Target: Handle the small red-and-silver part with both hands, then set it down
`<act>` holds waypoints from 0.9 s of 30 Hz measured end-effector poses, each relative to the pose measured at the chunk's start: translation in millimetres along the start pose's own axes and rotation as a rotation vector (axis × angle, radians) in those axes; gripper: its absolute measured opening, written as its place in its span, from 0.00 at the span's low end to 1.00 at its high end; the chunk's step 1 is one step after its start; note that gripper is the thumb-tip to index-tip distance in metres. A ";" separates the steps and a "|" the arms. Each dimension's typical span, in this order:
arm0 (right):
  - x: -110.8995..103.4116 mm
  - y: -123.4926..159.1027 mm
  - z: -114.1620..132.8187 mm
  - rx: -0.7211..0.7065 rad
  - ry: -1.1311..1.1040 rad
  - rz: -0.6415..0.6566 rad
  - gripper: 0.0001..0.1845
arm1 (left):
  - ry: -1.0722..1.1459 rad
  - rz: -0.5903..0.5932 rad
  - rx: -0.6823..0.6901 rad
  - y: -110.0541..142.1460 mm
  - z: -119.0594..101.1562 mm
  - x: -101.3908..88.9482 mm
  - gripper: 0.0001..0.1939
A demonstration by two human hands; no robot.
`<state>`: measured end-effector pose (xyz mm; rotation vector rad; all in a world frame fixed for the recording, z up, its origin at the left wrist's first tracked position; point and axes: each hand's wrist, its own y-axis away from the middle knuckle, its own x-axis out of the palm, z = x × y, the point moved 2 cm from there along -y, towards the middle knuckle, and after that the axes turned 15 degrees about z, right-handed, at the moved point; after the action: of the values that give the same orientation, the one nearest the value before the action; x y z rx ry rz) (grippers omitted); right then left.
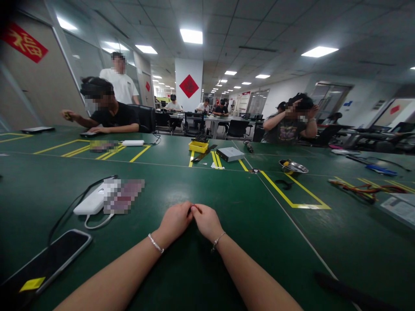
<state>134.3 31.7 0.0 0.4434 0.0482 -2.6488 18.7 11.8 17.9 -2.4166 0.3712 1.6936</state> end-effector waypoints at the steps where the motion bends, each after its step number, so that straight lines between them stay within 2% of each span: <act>1: 0.9 0.1 0.8 0.019 -0.054 -0.010 0.12 | 0.006 -0.009 0.002 -0.2 -0.5 0.0 0.12; 4: 0.4 -1.0 3.1 0.074 -0.179 -0.052 0.12 | 0.036 -0.036 0.033 -0.8 -2.0 0.3 0.10; 7: -18.8 -2.4 6.3 0.094 -0.138 -0.139 0.13 | 0.106 -0.066 0.086 -0.2 -1.9 -1.0 0.11; 9: -47.5 0.0 6.4 0.104 -0.091 -0.234 0.15 | 0.162 -0.080 0.086 0.0 0.4 -2.5 0.14; 12: -108.0 14.2 -2.9 0.181 0.063 -0.426 0.17 | 0.217 -0.061 0.028 -1.8 7.6 -2.7 0.13; 13: -129.8 22.3 -8.2 0.270 0.277 -0.535 0.16 | 0.227 -0.048 0.005 -3.2 10.5 -2.0 0.12; 15: -166.7 38.9 -23.0 0.456 0.577 -0.634 0.18 | 0.240 -0.026 -0.023 -6.5 16.0 0.4 0.12; 18: -201.1 59.5 -48.0 0.715 0.711 -0.664 0.20 | 0.227 -0.029 -0.023 -10.7 21.5 3.9 0.11; 21: -211.8 66.6 -62.9 0.807 0.752 -0.652 0.22 | 0.223 -0.035 -0.007 -12.4 24.3 6.0 0.11; 27: -213.6 65.2 -76.4 0.826 0.760 -0.648 0.22 | 0.239 -0.035 0.016 -12.4 28.6 9.0 0.10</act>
<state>366.7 72.7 -2.2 1.9558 -0.8082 -2.7872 -0.4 30.6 -0.3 -2.6038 0.3700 1.3844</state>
